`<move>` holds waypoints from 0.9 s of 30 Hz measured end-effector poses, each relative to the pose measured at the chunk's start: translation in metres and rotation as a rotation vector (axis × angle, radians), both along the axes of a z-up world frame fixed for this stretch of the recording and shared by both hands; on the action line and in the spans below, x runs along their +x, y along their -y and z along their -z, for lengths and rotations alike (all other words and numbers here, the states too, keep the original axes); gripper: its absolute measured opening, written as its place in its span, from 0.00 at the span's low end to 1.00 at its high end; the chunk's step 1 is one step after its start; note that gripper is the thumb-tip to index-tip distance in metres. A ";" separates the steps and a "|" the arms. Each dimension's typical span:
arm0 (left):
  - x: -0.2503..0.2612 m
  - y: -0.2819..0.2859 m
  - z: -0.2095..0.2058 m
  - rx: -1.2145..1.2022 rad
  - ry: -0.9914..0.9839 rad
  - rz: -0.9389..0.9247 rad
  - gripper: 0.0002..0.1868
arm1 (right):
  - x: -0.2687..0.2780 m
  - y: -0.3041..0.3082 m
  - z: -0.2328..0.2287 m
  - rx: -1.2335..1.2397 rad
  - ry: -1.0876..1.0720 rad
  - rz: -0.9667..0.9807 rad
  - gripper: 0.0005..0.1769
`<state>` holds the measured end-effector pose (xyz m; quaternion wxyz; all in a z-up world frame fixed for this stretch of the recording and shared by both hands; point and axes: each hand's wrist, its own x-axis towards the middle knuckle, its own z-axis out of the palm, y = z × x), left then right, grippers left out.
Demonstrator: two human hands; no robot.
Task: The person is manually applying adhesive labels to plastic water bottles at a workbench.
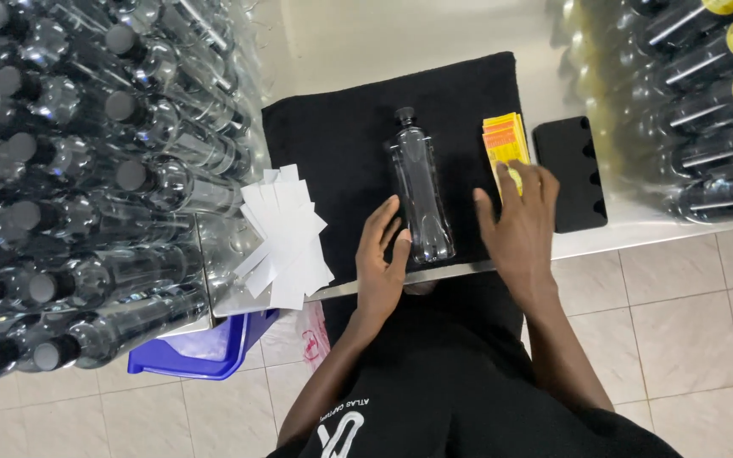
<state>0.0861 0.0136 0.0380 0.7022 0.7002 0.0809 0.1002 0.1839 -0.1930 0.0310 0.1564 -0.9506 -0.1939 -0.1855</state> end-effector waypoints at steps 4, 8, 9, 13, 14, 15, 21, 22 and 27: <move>0.002 0.000 -0.008 0.030 0.027 -0.036 0.24 | -0.011 0.008 0.000 -0.135 0.022 0.102 0.22; 0.001 -0.002 -0.010 0.098 0.116 -0.163 0.20 | -0.020 0.016 0.020 -0.220 0.001 0.141 0.17; 0.001 -0.002 -0.010 0.130 0.153 -0.223 0.19 | -0.022 0.018 0.023 -0.209 0.008 0.149 0.16; -0.001 -0.005 -0.014 0.239 0.228 -0.289 0.13 | -0.025 0.016 0.014 -0.141 0.110 0.168 0.11; 0.000 -0.004 -0.016 0.225 0.263 -0.301 0.09 | -0.025 0.017 0.011 -0.060 0.129 0.165 0.09; 0.002 -0.003 -0.018 0.211 0.299 -0.313 0.06 | -0.025 0.019 0.008 0.021 0.148 0.162 0.08; 0.017 0.006 -0.020 0.094 0.292 -0.210 0.03 | -0.043 0.021 -0.054 0.773 -0.143 0.148 0.07; 0.021 0.010 -0.025 0.097 0.293 -0.217 0.03 | -0.047 0.020 -0.062 0.774 -0.145 0.141 0.07; 0.031 0.024 -0.046 -0.267 0.073 0.051 0.26 | -0.059 0.018 -0.070 1.137 -0.497 0.101 0.11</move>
